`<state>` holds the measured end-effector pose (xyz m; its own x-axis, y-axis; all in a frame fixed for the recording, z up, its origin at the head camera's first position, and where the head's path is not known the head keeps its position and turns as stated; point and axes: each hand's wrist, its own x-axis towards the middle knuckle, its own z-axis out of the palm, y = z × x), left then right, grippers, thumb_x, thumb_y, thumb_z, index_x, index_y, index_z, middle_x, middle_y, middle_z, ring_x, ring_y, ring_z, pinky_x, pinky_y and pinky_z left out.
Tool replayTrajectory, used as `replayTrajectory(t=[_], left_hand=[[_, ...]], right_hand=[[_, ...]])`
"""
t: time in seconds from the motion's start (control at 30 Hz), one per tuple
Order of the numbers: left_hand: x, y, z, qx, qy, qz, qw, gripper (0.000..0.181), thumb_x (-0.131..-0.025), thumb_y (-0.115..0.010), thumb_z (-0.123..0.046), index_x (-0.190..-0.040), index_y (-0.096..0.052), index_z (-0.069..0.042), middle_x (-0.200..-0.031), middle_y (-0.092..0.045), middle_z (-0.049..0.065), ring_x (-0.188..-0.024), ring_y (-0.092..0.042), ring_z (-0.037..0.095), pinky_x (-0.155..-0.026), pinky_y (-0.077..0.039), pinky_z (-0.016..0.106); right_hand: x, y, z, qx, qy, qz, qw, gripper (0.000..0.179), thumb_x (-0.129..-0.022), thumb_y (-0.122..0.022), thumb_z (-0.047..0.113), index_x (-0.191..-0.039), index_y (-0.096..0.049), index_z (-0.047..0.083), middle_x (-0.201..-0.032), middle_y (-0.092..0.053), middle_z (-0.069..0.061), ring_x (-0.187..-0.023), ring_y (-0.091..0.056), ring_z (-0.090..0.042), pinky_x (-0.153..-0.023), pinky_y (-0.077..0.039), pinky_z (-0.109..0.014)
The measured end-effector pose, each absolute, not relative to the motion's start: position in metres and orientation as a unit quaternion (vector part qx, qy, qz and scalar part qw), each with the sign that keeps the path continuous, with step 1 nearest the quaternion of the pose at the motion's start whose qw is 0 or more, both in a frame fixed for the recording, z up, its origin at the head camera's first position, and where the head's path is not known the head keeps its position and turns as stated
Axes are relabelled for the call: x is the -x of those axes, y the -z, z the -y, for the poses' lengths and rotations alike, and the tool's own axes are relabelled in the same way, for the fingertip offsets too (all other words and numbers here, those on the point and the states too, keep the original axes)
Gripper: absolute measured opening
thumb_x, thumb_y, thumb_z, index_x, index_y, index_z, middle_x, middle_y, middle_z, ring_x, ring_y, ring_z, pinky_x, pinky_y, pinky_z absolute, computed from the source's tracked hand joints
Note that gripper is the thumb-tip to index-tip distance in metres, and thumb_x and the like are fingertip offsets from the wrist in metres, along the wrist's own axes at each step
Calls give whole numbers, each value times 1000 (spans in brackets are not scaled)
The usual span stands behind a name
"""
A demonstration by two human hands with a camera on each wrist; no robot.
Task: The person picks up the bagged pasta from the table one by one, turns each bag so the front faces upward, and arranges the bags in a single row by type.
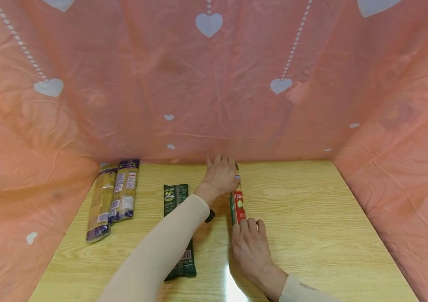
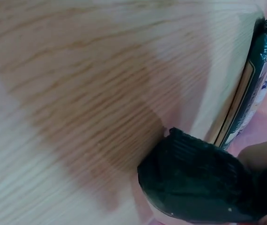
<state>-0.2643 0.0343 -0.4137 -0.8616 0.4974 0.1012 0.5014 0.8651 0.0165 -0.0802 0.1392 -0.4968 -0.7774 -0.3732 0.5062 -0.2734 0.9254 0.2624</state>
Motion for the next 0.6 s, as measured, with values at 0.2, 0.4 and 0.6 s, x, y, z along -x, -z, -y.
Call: replayTrajectory(t=[0.2, 0.4, 0.6], left_hand=[[261, 414, -34, 258, 59, 964, 30, 52, -106, -61, -45, -141, -51, -8, -140, -58, 11, -134, -45, 35, -116, -30, 66], [256, 413, -35, 260, 100, 960, 23, 48, -105, -65, -41, -138, -52, -8, -135, -60, 8, -132, -45, 32, -118, -29, 61], [255, 413, -23, 262, 142, 955, 18, 45, -107, -64, -35, -140, -52, -8, -141, -62, 7, -140, -45, 33, -122, -26, 59]], right_hand=[[75, 498, -135, -176, 73, 936, 296, 21, -82, -64, 24, -80, -51, 8, -78, -54, -11, -79, -54, -31, -83, -47, -49], [67, 501, -136, -201, 41, 928, 310, 51, -88, -71, 54, -80, -56, 6, -84, -57, -12, -87, -57, -34, -87, -47, -54], [62, 508, -149, -220, -8, 918, 329, 53, -107, -44, 53, -81, -55, 8, -86, -58, -10, -88, -58, -32, -89, -47, -57]])
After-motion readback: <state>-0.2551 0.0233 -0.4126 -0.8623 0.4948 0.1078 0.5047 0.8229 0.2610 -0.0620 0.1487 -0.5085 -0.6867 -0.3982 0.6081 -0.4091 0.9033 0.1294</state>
